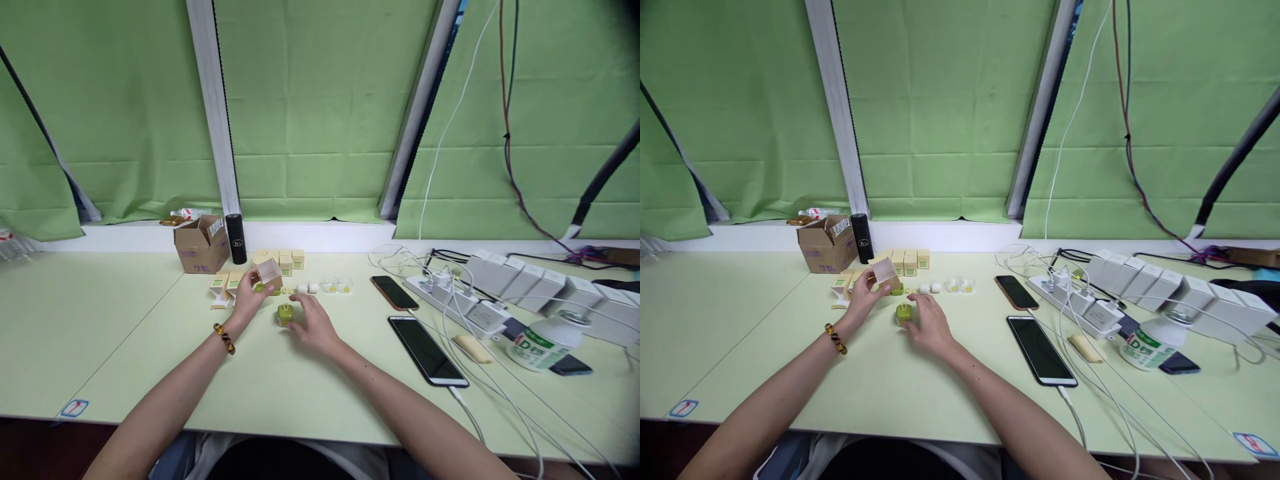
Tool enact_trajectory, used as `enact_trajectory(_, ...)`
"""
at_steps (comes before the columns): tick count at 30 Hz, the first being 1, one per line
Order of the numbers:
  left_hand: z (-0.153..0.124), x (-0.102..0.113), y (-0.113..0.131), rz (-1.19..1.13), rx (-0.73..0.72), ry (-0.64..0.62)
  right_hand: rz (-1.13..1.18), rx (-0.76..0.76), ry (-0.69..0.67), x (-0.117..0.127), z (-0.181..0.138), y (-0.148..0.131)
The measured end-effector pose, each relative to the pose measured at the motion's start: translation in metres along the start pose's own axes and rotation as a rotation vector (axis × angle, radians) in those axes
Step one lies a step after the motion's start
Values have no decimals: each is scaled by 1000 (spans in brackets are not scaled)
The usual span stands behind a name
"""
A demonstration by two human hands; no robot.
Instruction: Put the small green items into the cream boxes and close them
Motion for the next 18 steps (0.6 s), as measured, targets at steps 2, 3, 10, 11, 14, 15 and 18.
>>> enact_trajectory(2,2,-2,3,81,33,-44,-29,-36,-59,-9,0,4)
enact_trajectory(3,2,-2,4,131,51,-61,-41,-51,-77,-11,0,6)
enact_trajectory(10,-14,-3,-2,242,78,-149,-56,-143,-61,-1,4,25)
enact_trajectory(11,-16,-3,-4,241,76,-166,-52,-163,-41,2,5,30)
enact_trajectory(14,-26,-9,-11,250,63,-247,-30,-212,8,10,6,44)
enact_trajectory(15,-30,-13,-13,253,66,-278,-20,-222,16,11,7,48)
enact_trajectory(18,-41,-22,-18,260,94,-352,-7,-236,25,12,8,54)
Point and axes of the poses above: each hand's wrist, its own z-axis towards the middle knuckle, its own x-axis out of the back of the hand, y = z × x, the point moved 8 cm from there along z, towards the middle knuckle, and after that the axes turned 7 degrees about -y, right-handed, at the moved point
